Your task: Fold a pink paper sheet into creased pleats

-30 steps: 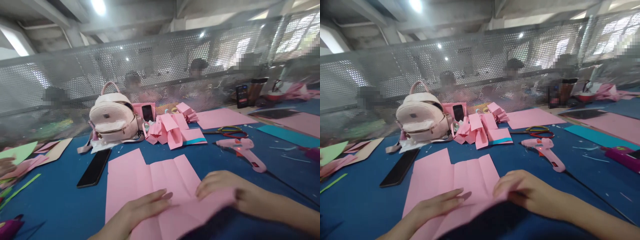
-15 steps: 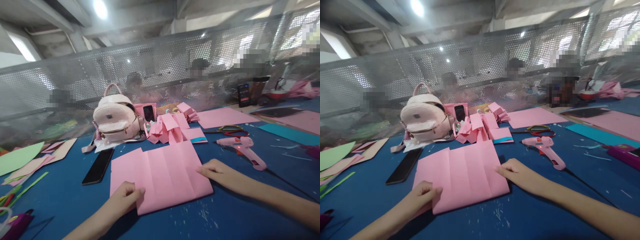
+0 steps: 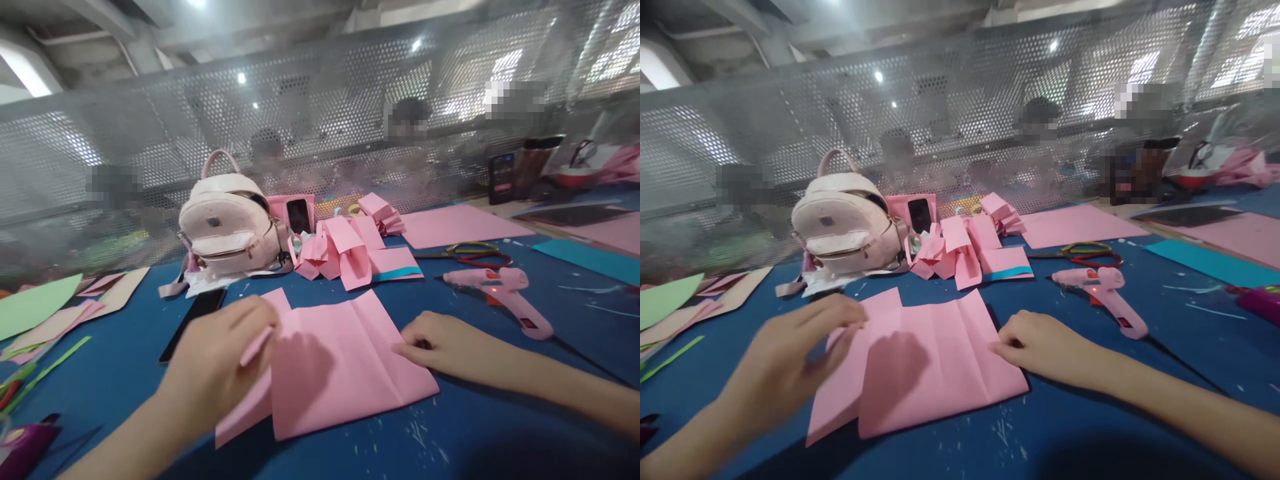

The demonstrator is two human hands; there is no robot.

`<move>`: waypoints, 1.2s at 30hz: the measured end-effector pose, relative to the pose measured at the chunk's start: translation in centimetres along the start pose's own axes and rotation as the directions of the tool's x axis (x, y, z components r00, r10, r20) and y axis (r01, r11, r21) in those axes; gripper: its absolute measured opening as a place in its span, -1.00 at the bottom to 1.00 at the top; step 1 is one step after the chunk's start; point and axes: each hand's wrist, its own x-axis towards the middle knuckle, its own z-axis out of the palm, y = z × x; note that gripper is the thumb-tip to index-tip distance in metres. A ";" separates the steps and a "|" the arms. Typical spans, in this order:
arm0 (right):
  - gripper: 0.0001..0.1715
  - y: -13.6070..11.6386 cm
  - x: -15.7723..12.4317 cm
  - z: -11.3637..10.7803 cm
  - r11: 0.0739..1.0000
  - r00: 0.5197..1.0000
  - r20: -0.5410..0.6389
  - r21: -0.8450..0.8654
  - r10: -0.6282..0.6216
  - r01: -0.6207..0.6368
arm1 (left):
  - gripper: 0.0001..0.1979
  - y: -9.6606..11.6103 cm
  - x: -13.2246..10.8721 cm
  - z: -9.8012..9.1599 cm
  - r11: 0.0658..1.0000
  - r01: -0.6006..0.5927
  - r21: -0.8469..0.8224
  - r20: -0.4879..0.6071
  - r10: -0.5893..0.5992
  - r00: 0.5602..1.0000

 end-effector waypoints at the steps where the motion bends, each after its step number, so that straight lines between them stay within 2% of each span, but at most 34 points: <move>1: -0.47 0.0 0.0 0.0 1.000 1.000 -0.001 -0.001 -0.008 0.008 | -0.74 1.0 0.2 0.4 0.988 -0.150 -0.018 0.022 0.151 0.988; 2: -0.49 0.1 0.0 -0.1 1.000 1.000 -0.006 -0.003 -0.016 0.016 | -0.67 1.9 0.2 1.1 0.964 -0.265 -0.009 0.103 0.265 0.959; 3: -0.51 0.2 0.0 -0.1 1.000 1.000 -0.011 -0.005 -0.024 0.023 | -0.62 2.7 0.1 2.1 0.917 -0.399 -0.009 0.168 0.394 0.903; 4: -0.52 0.3 0.0 -0.1 0.999 0.999 -0.014 -0.010 -0.030 0.030 | -0.56 3.4 -0.1 3.2 0.887 -0.461 -0.005 0.240 0.449 0.861; 6: -0.53 0.5 0.0 -0.1 0.999 0.999 -0.015 -0.030 -0.040 0.039 | -0.37 3.9 -0.5 5.3 0.864 -0.502 -0.047 0.338 0.487 0.806; 8: -0.54 0.4 0.1 -0.3 0.997 0.999 0.005 -0.063 -0.039 0.039 | -0.27 3.6 -0.7 6.5 0.888 -0.434 -0.155 0.428 0.456 0.780; 11: -0.51 -0.2 0.4 -1.0 0.988 0.998 0.066 -0.150 -0.017 0.027 | -0.28 2.7 -0.8 6.9 0.919 -0.273 -0.284 0.502 0.385 0.775; 13: -0.52 -0.7 0.8 -1.7 0.974 0.999 0.045 -0.228 0.005 0.006 | -0.29 2.4 -0.9 6.9 0.916 -0.223 -0.333 0.513 0.374 0.772; 16: -0.68 -1.2 1.6 -2.4 0.938 0.992 -0.123 -0.347 -0.037 -0.008 | -0.26 2.4 -1.4 7.6 0.912 -0.227 -0.341 0.504 0.381 0.775; 18: -0.81 -1.4 1.9 -2.3 0.921 0.971 -0.196 -0.386 -0.136 0.051 | -0.21 2.4 -1.9 8.4 0.914 -0.262 -0.309 0.481 0.388 0.786; 19: -0.78 -1.4 2.0 -2.0 0.915 0.960 -0.200 -0.388 -0.198 0.108 | -0.19 2.5 -2.2 8.9 0.917 -0.281 -0.284 0.467 0.388 0.795; 23: -0.44 -2.0 1.9 0.0 0.888 0.910 -0.096 -0.283 -0.403 0.364 | -0.17 2.5 -3.5 10.7 0.921 -0.349 -0.172 0.400 0.389 0.830; 25: -0.38 -2.3 1.8 0.9 0.896 0.913 -0.010 -0.197 -0.408 0.398 | -0.23 2.6 -4.0 11.3 0.918 -0.380 -0.115 0.377 0.394 0.838; 29: -0.35 -2.3 2.0 1.9 0.915 0.917 0.146 -0.106 -0.372 0.389 | -0.40 2.7 -4.1 12.0 0.901 -0.433 -0.024 0.311 0.418 0.854; 32: -0.38 -1.6 2.1 2.5 0.904 0.902 0.160 -0.092 -0.400 0.417 | -0.54 2.1 -3.4 11.7 0.884 -0.465 -0.044 0.256 0.460 0.850; 36: -0.32 -0.6 1.7 3.6 0.886 0.893 0.080 -0.115 -0.442 0.449 | -0.61 0.1 -2.3 10.9 0.859 -0.487 -0.160 0.157 0.509 0.846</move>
